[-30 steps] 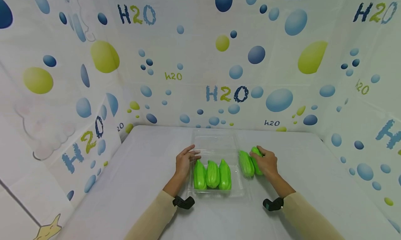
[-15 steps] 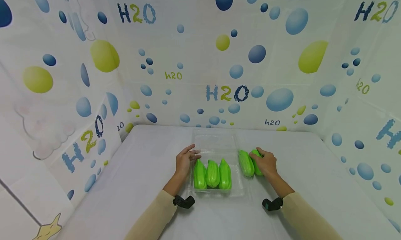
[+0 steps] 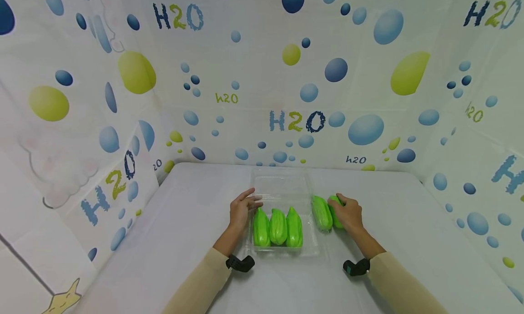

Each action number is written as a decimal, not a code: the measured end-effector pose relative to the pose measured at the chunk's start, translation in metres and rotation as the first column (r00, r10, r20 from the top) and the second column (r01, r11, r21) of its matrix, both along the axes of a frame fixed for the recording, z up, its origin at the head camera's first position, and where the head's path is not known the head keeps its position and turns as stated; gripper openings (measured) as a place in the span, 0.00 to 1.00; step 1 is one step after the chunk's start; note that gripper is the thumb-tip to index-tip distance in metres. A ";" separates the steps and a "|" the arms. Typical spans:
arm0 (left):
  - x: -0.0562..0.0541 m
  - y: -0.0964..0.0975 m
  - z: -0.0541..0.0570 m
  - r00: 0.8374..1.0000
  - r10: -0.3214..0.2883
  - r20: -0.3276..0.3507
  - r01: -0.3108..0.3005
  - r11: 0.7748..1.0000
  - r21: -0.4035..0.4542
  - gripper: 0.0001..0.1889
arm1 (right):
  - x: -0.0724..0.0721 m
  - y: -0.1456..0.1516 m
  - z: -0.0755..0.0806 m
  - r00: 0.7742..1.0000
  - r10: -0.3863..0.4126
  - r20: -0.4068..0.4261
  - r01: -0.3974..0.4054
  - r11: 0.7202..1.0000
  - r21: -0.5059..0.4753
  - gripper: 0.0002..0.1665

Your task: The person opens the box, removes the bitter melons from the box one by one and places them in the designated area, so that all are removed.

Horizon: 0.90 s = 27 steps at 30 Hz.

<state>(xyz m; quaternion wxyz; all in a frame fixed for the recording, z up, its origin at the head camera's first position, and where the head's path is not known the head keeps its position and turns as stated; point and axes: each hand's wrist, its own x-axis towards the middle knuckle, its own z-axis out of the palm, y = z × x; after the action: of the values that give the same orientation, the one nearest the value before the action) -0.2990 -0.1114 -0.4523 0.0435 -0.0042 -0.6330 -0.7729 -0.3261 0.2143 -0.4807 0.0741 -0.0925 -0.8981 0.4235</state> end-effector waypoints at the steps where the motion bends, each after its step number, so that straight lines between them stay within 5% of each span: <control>1: 0.000 0.000 0.000 1.000 0.000 0.000 0.000 1.000 -0.001 0.24 | 0.000 0.000 0.000 1.000 -0.002 -0.001 0.002 1.000 0.001 0.38; 16: -0.002 0.000 0.000 1.000 0.008 0.001 -0.008 1.000 0.001 0.23 | 0.000 0.002 0.001 1.000 -0.006 -0.021 0.005 1.000 -0.020 0.41; 27: 0.000 -0.001 -0.001 1.000 0.006 -0.002 -0.006 1.000 0.007 0.24 | 0.005 -0.008 0.010 0.988 -0.148 -0.050 0.143 0.987 -0.078 0.37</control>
<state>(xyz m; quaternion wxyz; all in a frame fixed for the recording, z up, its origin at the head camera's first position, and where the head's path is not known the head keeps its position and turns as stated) -0.2994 -0.1121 -0.4537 0.0466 -0.0029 -0.6303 -0.7749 -0.3215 0.2060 -0.4706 0.1262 -0.1487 -0.8702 0.4525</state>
